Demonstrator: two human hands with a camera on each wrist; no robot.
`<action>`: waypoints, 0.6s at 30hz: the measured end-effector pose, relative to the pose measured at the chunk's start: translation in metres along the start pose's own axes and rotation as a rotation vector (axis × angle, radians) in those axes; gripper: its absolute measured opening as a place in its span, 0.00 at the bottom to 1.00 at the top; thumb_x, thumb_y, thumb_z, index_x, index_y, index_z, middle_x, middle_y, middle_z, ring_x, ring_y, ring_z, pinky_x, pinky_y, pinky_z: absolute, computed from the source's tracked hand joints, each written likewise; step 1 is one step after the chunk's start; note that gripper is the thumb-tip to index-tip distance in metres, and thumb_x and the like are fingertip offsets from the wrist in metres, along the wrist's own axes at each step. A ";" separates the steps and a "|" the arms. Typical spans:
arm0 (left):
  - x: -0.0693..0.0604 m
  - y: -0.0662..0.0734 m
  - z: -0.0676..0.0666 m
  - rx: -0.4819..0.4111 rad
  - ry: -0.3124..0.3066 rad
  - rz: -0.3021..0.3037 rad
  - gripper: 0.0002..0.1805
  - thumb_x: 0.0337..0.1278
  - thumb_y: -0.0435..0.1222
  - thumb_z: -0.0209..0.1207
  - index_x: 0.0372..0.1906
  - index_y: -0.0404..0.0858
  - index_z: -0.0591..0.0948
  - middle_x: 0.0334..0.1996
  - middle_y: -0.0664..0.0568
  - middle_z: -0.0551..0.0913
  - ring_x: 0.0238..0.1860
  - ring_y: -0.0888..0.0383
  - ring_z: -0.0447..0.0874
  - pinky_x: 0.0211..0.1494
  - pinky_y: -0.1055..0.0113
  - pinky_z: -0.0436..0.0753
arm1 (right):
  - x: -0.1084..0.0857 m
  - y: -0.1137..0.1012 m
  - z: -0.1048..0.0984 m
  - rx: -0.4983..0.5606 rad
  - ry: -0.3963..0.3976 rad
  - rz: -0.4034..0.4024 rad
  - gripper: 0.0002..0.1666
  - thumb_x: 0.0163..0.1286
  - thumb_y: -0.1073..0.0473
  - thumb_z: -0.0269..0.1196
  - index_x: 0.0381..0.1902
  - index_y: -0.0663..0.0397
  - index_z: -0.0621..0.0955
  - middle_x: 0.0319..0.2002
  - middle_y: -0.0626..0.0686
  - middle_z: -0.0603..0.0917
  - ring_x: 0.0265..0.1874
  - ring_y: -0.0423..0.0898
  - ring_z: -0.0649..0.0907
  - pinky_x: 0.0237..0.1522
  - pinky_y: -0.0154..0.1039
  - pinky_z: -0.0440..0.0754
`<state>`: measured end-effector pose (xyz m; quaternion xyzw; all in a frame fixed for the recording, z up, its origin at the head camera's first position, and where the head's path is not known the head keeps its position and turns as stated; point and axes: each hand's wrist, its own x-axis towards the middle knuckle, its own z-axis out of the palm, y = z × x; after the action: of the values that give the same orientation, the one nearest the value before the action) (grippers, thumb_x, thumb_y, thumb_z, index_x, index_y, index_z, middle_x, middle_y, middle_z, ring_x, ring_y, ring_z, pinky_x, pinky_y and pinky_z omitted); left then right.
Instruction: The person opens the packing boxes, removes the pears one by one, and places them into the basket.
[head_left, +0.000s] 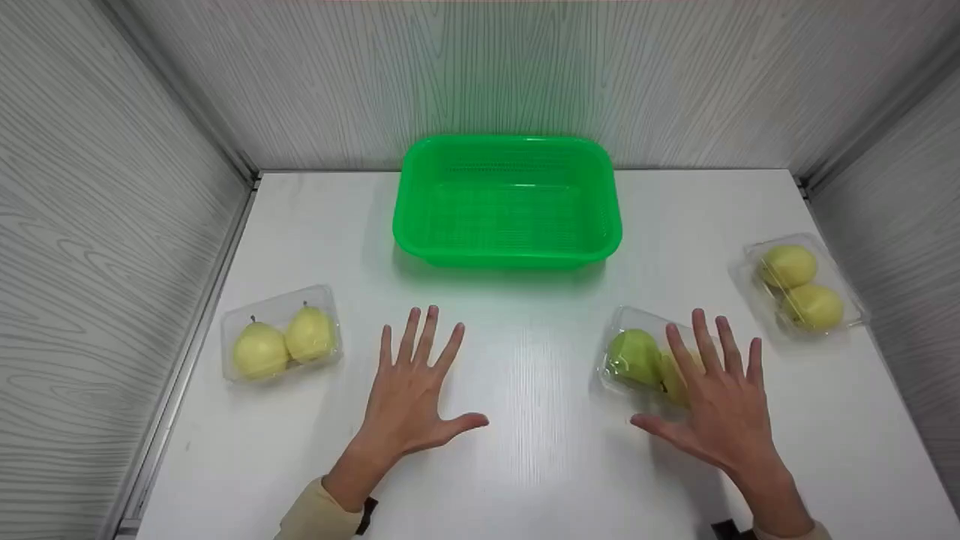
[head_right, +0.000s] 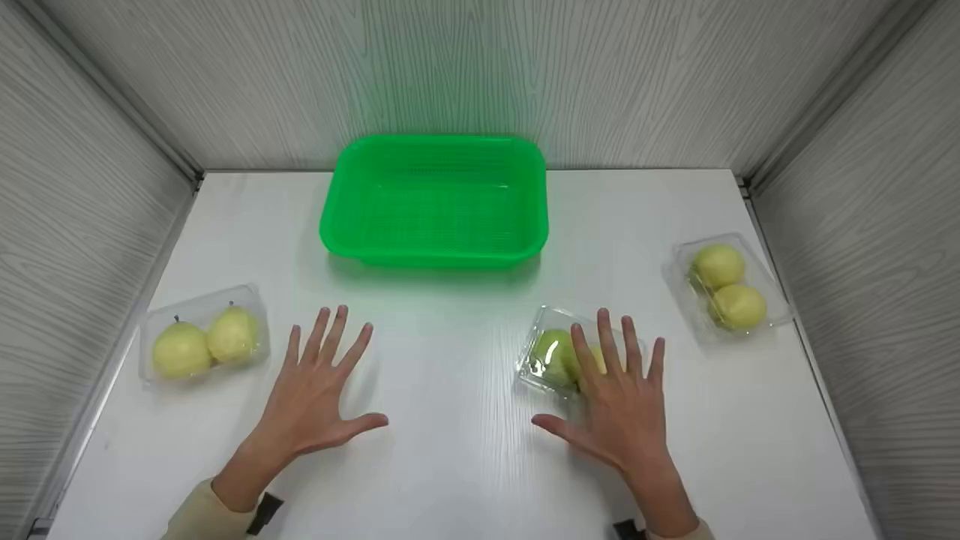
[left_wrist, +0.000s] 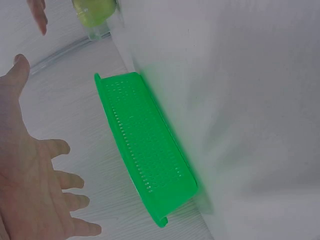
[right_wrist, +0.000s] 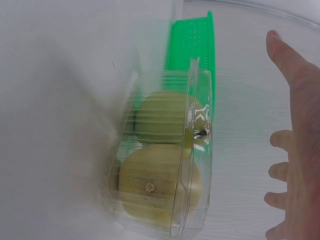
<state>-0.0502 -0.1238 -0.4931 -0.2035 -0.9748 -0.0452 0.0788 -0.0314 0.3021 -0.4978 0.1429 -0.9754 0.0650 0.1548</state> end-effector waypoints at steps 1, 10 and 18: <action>0.000 0.000 0.001 0.000 0.001 0.000 0.68 0.45 0.88 0.42 0.86 0.51 0.55 0.86 0.39 0.50 0.87 0.37 0.48 0.83 0.28 0.55 | 0.000 0.000 0.000 0.000 0.000 0.001 0.75 0.51 0.01 0.40 0.86 0.38 0.55 0.87 0.56 0.49 0.87 0.60 0.48 0.80 0.79 0.45; 0.001 0.002 0.003 0.003 0.007 0.011 0.68 0.45 0.88 0.41 0.86 0.50 0.56 0.86 0.39 0.51 0.86 0.38 0.49 0.83 0.29 0.56 | -0.004 0.003 -0.003 0.005 -0.031 0.018 0.74 0.52 0.04 0.48 0.86 0.38 0.54 0.88 0.55 0.46 0.88 0.55 0.42 0.83 0.75 0.41; 0.002 0.003 0.004 -0.002 0.009 0.020 0.68 0.45 0.88 0.44 0.85 0.50 0.56 0.86 0.39 0.53 0.86 0.38 0.49 0.83 0.29 0.56 | -0.008 0.005 -0.003 0.009 -0.037 0.037 0.74 0.50 0.07 0.56 0.86 0.38 0.55 0.88 0.55 0.47 0.87 0.59 0.47 0.84 0.73 0.40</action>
<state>-0.0514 -0.1199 -0.4968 -0.2133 -0.9723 -0.0465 0.0836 -0.0246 0.3092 -0.4980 0.1268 -0.9802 0.0697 0.1348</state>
